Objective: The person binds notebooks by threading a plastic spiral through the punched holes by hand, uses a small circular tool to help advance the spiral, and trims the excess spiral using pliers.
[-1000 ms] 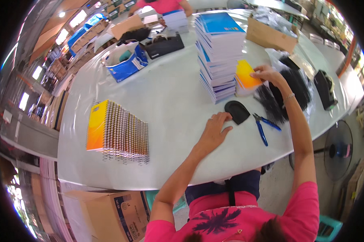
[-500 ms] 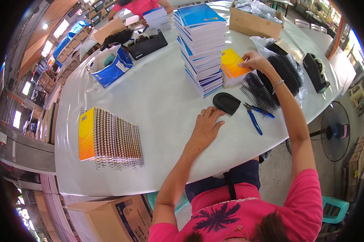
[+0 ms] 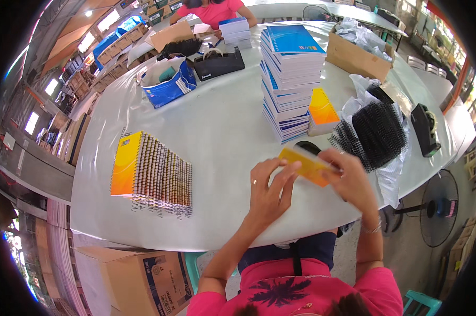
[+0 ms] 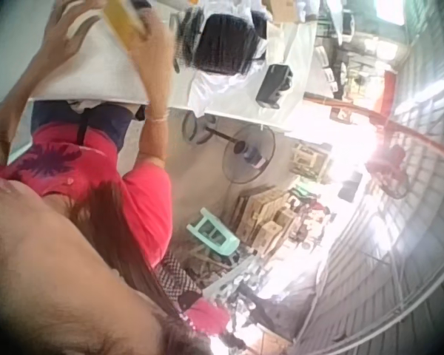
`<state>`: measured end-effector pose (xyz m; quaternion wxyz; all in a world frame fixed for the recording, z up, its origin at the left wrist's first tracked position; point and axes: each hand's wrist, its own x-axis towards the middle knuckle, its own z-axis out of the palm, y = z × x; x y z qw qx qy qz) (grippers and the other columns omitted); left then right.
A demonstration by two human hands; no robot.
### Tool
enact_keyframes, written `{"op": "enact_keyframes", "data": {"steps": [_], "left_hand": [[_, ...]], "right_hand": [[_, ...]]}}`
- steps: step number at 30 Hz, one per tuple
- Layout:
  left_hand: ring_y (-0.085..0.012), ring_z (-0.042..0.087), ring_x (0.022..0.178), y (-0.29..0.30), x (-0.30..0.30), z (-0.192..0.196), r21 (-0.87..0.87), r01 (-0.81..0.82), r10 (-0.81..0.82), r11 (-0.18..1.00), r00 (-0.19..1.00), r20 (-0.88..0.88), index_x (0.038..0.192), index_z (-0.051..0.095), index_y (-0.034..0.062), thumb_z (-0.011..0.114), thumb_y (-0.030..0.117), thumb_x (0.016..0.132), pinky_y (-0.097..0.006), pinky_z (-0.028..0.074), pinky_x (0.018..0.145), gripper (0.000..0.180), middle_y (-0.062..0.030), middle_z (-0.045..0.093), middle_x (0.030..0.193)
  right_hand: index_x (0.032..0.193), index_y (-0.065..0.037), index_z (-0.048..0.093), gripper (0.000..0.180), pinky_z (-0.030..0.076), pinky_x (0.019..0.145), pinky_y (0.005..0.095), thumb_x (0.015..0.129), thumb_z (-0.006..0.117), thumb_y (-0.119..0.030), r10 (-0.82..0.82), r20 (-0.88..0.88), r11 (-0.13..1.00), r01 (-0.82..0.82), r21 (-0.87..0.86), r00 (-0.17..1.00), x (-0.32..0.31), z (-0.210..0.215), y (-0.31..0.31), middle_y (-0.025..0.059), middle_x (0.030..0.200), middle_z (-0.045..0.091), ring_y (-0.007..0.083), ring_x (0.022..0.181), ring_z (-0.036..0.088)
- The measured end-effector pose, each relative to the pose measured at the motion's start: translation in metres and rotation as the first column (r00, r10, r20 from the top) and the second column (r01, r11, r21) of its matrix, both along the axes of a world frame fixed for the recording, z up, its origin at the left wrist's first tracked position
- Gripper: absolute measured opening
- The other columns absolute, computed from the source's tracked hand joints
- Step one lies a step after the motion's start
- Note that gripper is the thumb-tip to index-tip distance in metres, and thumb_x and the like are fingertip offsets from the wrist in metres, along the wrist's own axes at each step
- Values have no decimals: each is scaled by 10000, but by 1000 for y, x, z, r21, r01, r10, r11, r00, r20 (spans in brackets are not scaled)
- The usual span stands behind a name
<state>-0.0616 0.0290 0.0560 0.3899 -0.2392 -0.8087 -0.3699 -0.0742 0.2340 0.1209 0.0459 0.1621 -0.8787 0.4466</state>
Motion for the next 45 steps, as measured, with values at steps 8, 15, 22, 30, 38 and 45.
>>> {"op": "enact_keyframes", "data": {"steps": [8, 15, 22, 30, 38, 45], "left_hand": [[-222, 514, 1169, 8, 26, -13, -219, -9, 85, 976, 936, 342, 1409, 475, 114, 582, 36, 879, -538, 179, 1137, 547, -60, 565, 1171], [-205, 522, 1154, 10, 24, -19, -385, -21, 165, 923, 924, 345, 1255, 551, 137, 558, 33, 881, -621, 81, 1127, 388, -10, 560, 1084], [-243, 492, 1183, 27, 32, -15, -395, -166, 315, 904, 882, 351, 1120, 572, 143, 602, 85, 847, -693, 69, 1113, 280, -19, 553, 1108], [-301, 417, 1235, 45, 41, -15, -449, -235, 413, 862, 839, 354, 1094, 584, 109, 675, 388, 886, -774, 64, 1063, 359, -36, 520, 1192], [-307, 421, 1214, 51, 31, -21, -281, -275, 371, 920, 842, 391, 1008, 602, 95, 752, 549, 776, -727, 154, 1035, 531, -57, 511, 1196], [-296, 450, 1174, 54, 27, -30, -230, -325, 382, 918, 880, 283, 900, 613, 102, 805, 499, 733, -651, 207, 1046, 471, -38, 539, 1107]], "right_hand": [[1007, -62, 660, 158, 447, 813, 425, 850, 644, -62, 152, -122, 977, -130, 169, 981, 16, -60, -33, 95, 918, 624, 329, 906, 581], [1130, -24, 592, 293, 472, 904, 404, 845, 626, 37, 3, 48, 995, 2, -101, 999, 25, -51, -23, 142, 1026, 650, 332, 1033, 617], [1209, -22, 539, 325, 521, 842, 377, 900, 584, 69, -22, 142, 977, 51, -209, 990, 35, -81, -22, 189, 1109, 669, 364, 1002, 682], [1305, -31, 464, 441, 508, 873, 393, 890, 526, 102, -104, 76, 951, 121, -283, 992, 45, -100, -35, 218, 1080, 661, 374, 1026, 666], [1216, -16, 583, 312, 466, 968, 362, 916, 544, 57, -473, -301, 881, 442, -168, 828, 4, -73, 51, 137, 1162, 637, 268, 1098, 607], [1283, -75, 591, 324, 459, 950, 455, 973, 589, -170, -569, -632, 536, 820, 200, 527, -56, -72, 170, 154, 1182, 603, 336, 1097, 571]]}}
